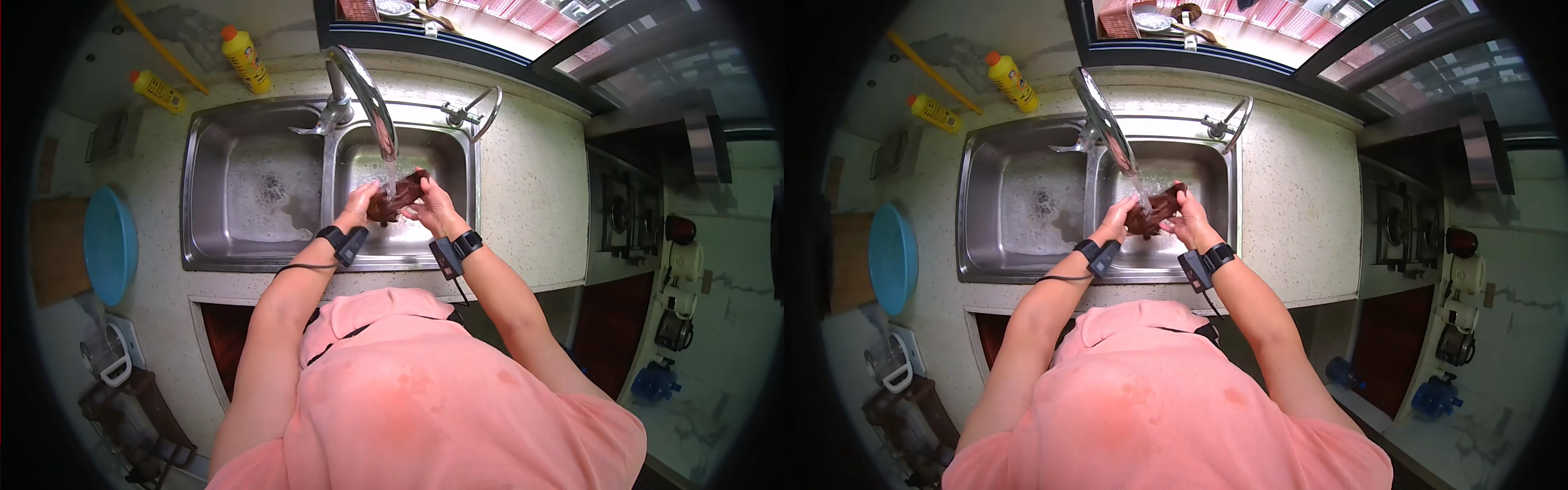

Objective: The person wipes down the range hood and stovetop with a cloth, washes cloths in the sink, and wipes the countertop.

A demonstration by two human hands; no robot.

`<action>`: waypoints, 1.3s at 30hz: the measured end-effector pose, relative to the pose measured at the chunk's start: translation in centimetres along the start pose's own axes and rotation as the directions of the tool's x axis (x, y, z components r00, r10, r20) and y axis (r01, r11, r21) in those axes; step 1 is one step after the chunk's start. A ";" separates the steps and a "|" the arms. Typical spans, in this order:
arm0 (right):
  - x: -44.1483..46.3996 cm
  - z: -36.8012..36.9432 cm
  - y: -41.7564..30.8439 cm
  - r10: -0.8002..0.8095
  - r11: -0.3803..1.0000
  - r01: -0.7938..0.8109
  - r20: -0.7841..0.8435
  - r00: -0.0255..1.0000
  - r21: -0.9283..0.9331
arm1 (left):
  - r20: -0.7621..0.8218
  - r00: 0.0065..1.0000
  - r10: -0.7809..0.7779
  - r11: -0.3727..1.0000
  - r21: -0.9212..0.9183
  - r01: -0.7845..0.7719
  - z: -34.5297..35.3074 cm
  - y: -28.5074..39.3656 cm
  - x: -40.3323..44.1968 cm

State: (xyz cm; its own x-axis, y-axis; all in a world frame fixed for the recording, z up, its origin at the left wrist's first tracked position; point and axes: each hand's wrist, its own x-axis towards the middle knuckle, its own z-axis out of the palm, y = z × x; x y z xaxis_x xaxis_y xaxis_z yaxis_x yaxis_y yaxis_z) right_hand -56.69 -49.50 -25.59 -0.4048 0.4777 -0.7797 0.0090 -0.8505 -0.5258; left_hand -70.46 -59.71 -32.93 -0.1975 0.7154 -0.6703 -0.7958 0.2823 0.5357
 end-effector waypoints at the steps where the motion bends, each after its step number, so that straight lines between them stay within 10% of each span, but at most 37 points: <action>1: 0.7 -0.1 0.4 0.073 0.997 -0.071 -0.044 0.996 0.031 | 0.066 0.978 0.199 0.948 0.238 -0.209 -1.4 -1.9 2.6; 4: 3.9 -1.4 3.2 0.243 0.947 -0.266 0.139 0.960 0.182 | 0.183 0.769 0.612 0.472 0.695 -0.542 2.3 -1.0 -0.6; 7: 7.7 -2.3 5.1 0.301 0.872 -0.447 0.501 0.811 0.200 | 0.370 0.726 0.580 0.278 0.748 -0.603 4.6 0.2 -2.5; 10: 7.9 -0.4 5.5 0.214 0.937 -0.287 0.321 0.923 0.201 | 0.340 0.607 0.718 0.289 0.648 -0.705 5.9 0.3 -4.1; 14: 6.9 1.2 5.4 0.287 0.890 -0.413 0.466 0.837 0.192 | 0.226 0.698 0.680 0.374 0.711 -0.595 5.5 0.6 -4.2; 22: 6.7 2.9 7.4 0.037 0.976 -0.103 0.317 0.948 0.194 | 0.282 0.605 0.745 0.084 0.860 -0.503 3.5 0.8 -1.7; 28: 6.3 3.9 8.1 -0.205 0.972 0.204 -0.002 0.979 -0.116 | 0.120 0.736 0.666 0.167 0.938 -0.305 -2.1 1.3 2.3; 32: 3.5 3.8 5.4 -0.239 0.936 0.247 0.060 0.969 -0.252 | 0.089 0.986 0.144 0.721 0.673 -0.166 -11.2 -2.3 9.8; 34: 2.4 3.8 4.2 -0.275 0.924 0.284 0.070 0.959 -0.255 | -0.085 0.946 -0.312 0.842 0.435 0.317 -2.0 3.5 0.0; 39: 6.0 0.6 3.6 -0.321 0.942 0.322 0.018 0.947 -0.098 | -0.023 0.985 -0.170 0.985 0.000 0.170 -1.2 1.9 -0.2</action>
State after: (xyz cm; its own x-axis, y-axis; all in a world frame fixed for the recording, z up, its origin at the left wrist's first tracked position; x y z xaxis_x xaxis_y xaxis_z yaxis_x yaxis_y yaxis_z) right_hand -59.65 -49.85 -32.01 -0.4025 0.7218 -0.5631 -0.0325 -0.6260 -0.7792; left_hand -72.60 -60.14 -32.43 -0.0725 0.6420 -0.7633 -0.8179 0.3997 0.4138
